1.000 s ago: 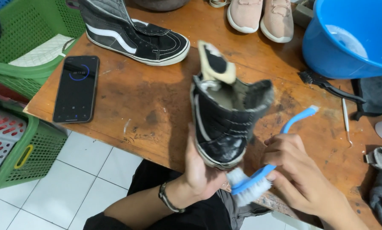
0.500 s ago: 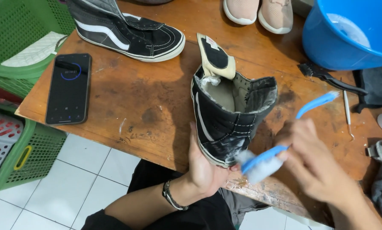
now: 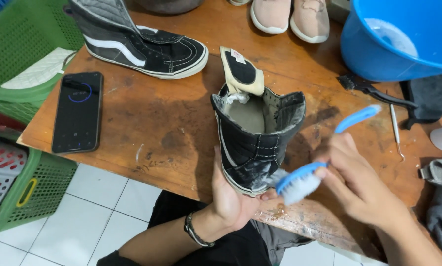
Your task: The person cleans a black sneaker by applying white foam from a bottle, scrubbing with a blue brush, and wiping with a gray cloth. The person handles the shoe, brush, foam bottle, and cloth on a wooden table.
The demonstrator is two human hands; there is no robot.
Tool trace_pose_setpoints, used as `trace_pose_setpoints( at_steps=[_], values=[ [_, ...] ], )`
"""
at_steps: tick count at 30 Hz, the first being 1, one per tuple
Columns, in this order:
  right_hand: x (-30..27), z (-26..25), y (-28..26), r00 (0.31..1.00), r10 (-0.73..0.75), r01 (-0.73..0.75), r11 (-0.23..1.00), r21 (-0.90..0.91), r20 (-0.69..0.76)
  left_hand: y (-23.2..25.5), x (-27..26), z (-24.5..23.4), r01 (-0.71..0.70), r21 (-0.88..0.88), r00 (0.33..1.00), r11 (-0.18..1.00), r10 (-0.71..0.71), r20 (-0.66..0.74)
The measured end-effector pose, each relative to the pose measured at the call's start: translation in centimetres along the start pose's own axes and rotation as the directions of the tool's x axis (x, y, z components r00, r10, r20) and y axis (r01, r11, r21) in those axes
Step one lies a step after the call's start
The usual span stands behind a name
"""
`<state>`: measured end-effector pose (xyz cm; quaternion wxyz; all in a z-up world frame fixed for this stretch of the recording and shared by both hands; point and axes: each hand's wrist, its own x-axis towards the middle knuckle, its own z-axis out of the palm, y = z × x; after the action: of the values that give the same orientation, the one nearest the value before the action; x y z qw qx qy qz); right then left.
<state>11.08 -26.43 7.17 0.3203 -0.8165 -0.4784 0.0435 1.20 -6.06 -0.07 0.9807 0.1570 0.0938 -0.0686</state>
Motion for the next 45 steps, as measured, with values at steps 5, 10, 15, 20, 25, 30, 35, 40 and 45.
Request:
trace_pose_setpoints(
  at_steps=[5,10,15,20,25,30,35,40,45],
  values=[
    [0.4,0.7,0.2,0.997,-0.066,0.064,0.996,0.055,0.033,-0.1,0.1,0.1,-0.042,-0.022,0.999,0.999,0.042,-0.006],
    [-0.2,0.3,0.5,0.998,-0.007,0.006,1.000,-0.019,-0.062,-0.4,0.3,-0.1,0.020,-0.005,0.999,1.000,-0.020,0.040],
    [0.5,-0.5,0.1,1.000,-0.004,0.004,1.000,-0.002,-0.025,0.1,-0.3,0.3,0.026,0.104,1.000,0.994,-0.026,0.004],
    [0.2,0.6,0.6,0.998,-0.053,0.053,0.998,0.034,-0.022,-0.1,0.1,-0.4,0.003,0.053,0.998,0.999,0.000,-0.058],
    [0.0,0.4,-0.2,0.999,-0.002,0.003,1.000,0.024,-0.050,-0.3,0.2,0.2,0.062,0.062,0.987,0.996,-0.051,-0.155],
    [0.8,-0.5,-0.4,0.999,-0.029,0.030,0.999,0.013,-0.025,0.0,0.1,0.0,0.065,0.052,0.992,0.997,-0.059,-0.109],
    [0.3,0.3,0.1,0.998,-0.063,0.063,0.998,0.019,-0.003,-0.1,0.5,0.1,0.001,-0.010,0.985,1.000,-0.002,-0.172],
    [-0.3,-1.0,-0.5,0.996,-0.013,0.008,0.999,-0.053,-0.085,0.3,-0.3,0.8,0.006,0.062,1.000,0.998,-0.006,0.002],
    [0.0,0.9,-0.1,0.983,-0.139,0.130,0.988,-0.083,-0.117,-0.1,0.3,0.4,-0.006,0.073,0.999,0.997,0.009,-0.040]
  ],
)
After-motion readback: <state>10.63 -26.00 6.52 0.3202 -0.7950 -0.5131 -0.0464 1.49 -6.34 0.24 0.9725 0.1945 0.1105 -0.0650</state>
